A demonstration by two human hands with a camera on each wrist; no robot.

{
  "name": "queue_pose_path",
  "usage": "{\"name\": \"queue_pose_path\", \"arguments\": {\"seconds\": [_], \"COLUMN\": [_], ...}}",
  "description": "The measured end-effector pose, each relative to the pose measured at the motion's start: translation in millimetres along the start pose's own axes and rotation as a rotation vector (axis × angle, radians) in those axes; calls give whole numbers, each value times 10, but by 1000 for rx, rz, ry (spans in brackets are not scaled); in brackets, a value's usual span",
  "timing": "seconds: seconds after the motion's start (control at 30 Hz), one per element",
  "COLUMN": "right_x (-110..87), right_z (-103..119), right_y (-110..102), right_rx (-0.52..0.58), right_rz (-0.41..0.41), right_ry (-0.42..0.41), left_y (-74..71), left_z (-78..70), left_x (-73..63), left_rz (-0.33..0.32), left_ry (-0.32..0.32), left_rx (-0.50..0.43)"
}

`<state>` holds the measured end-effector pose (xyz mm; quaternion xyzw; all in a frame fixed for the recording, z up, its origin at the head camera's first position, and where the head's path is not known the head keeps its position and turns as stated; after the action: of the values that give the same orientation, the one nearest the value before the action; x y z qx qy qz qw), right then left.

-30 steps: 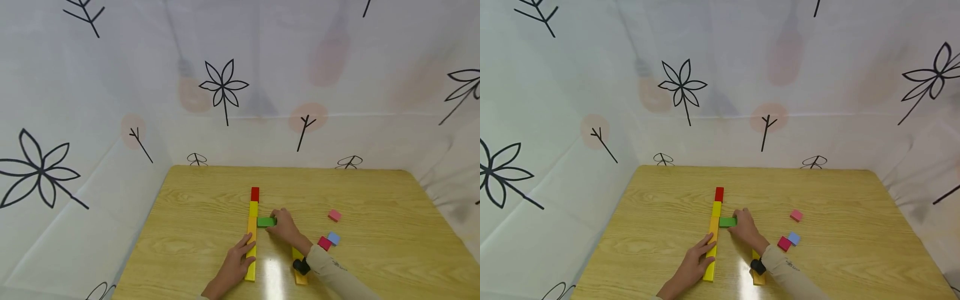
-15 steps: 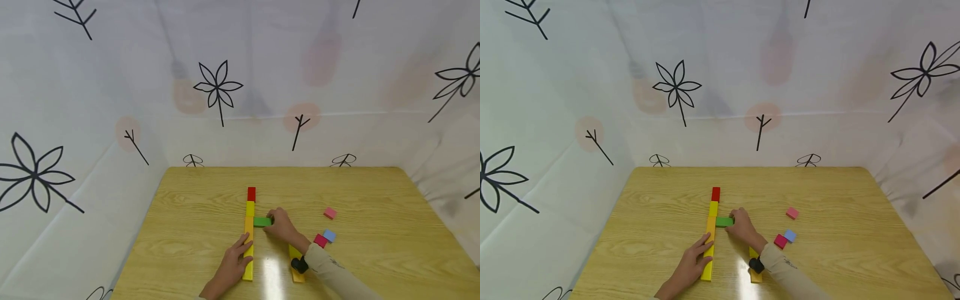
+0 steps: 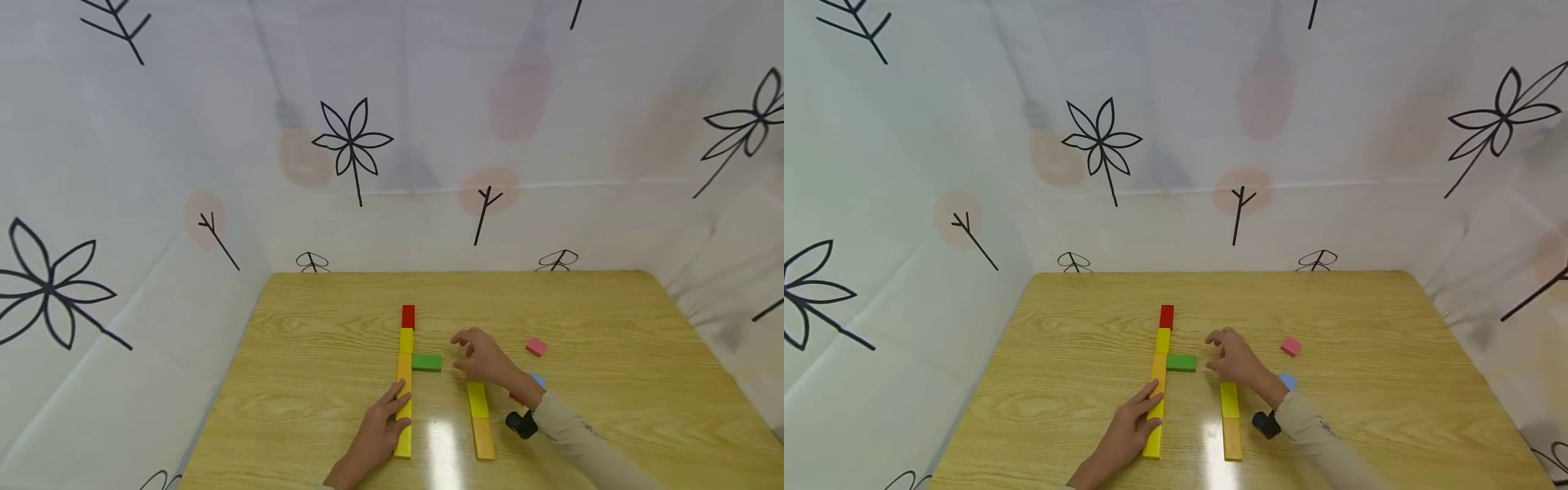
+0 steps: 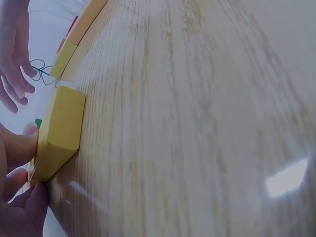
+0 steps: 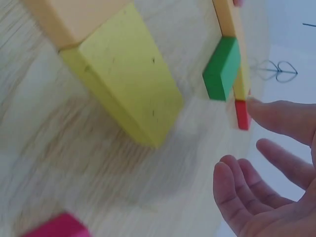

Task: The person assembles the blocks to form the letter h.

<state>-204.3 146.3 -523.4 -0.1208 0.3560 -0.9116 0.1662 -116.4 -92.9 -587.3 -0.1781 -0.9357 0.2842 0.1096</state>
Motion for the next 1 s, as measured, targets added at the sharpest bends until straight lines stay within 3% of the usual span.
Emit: {"name": "queue_pose_path", "arguments": {"seconds": [0.3, 0.53, 1.0], "right_x": [-183, -366, -661], "right_z": [-52, -147, -286], "right_y": [-339, -429, -497], "right_rx": [-18, -59, -123], "right_rz": [-2, 16, 60], "right_ry": [-24, -10, -56], "left_y": [0, 9, 1], "left_z": [20, 22, 27], "left_x": [7, 7, 15], "left_rz": [-1, 6, 11], "left_ry": [15, 13, 0], "left_rx": [-16, -22, -20]}}
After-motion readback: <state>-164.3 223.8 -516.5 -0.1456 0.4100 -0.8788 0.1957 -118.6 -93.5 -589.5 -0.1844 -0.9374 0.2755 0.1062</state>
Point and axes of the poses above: each hand's wrist, its own x-axis towards the middle knuckle, its own y-axis out of the palm, z = x × y, the point moved 3 cm from there along x, towards the middle knuckle, and after that the axes turned 4 degrees about -y, right-handed, at the moved point
